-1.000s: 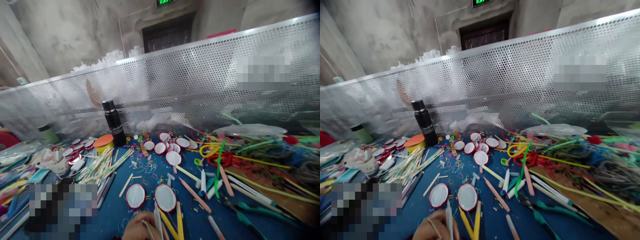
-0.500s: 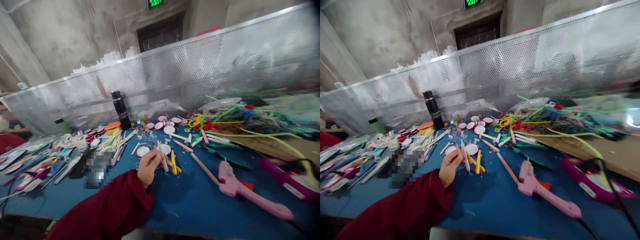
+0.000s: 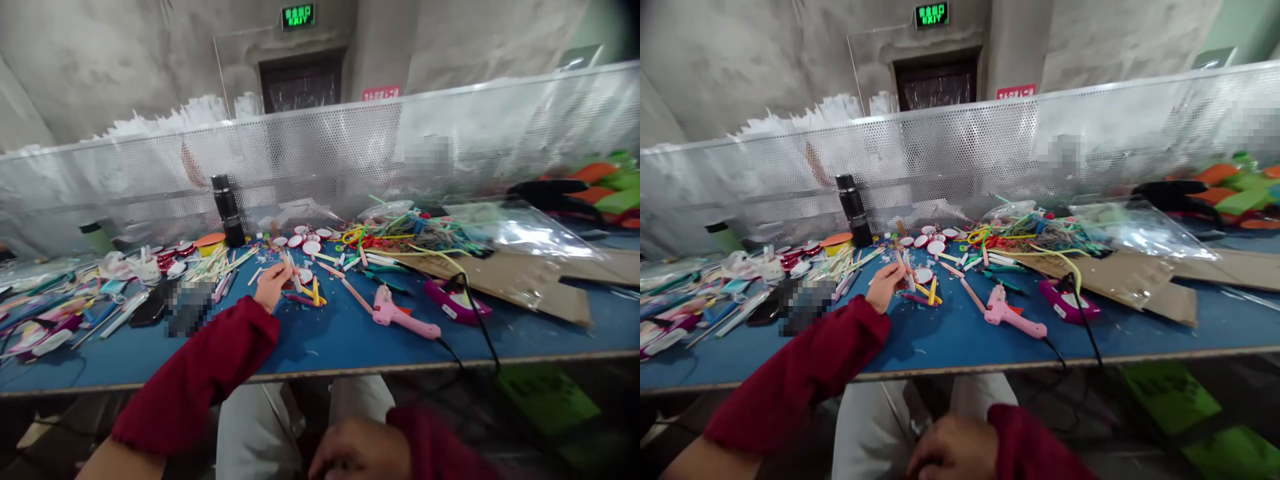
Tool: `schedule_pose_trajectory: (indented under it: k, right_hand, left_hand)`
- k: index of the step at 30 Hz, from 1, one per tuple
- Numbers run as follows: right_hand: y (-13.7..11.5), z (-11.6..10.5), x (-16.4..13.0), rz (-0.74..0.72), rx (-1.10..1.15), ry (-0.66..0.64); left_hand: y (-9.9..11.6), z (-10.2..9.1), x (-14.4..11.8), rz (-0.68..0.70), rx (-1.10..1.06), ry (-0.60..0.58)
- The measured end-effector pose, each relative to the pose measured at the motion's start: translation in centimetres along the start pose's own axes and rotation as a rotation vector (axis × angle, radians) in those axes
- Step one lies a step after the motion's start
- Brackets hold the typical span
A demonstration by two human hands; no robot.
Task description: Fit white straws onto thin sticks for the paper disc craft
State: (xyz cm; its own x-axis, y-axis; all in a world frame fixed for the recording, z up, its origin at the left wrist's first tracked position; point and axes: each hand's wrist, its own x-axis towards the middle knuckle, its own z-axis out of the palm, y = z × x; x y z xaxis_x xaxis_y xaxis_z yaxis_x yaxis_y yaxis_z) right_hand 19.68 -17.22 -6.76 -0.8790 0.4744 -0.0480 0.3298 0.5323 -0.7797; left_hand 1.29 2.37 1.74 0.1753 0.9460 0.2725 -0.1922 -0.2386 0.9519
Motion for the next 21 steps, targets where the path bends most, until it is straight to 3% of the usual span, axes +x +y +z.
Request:
schedule_pose_trajectory:
  k: [5, 7, 9, 12, 15, 21]
  right_hand:
    - [-5.8, -9.5, -2.3, -0.141, -0.087, 0.503]
    - [-6.1, -13.2, -0.8, -0.150, -0.271, 0.746]
    - [-4.8, -16.0, 2.0, -0.156, -0.490, 0.888]
    - [-1.7, -17.9, 6.7, -0.148, -0.726, 0.946]
    - [1.2, -18.3, 10.2, -0.111, -0.870, 0.853]
    - [4.9, -18.2, 12.8, -0.177, -1.044, 0.908]
  left_hand:
    - [0.3, -0.5, 0.1, 0.003, 0.112, 0.043]
    - [0.1, -0.6, 0.2, 0.006, 0.130, 0.054]
    - [-0.1, -0.7, 0.3, -0.001, 0.112, 0.056]
    - [-0.6, -1.1, 0.2, -0.038, 0.037, 0.053]
    - [-1.4, -1.7, 0.6, -0.088, -0.093, 0.092]
    - [-1.6, -2.3, 1.6, -0.211, -0.285, 0.193]
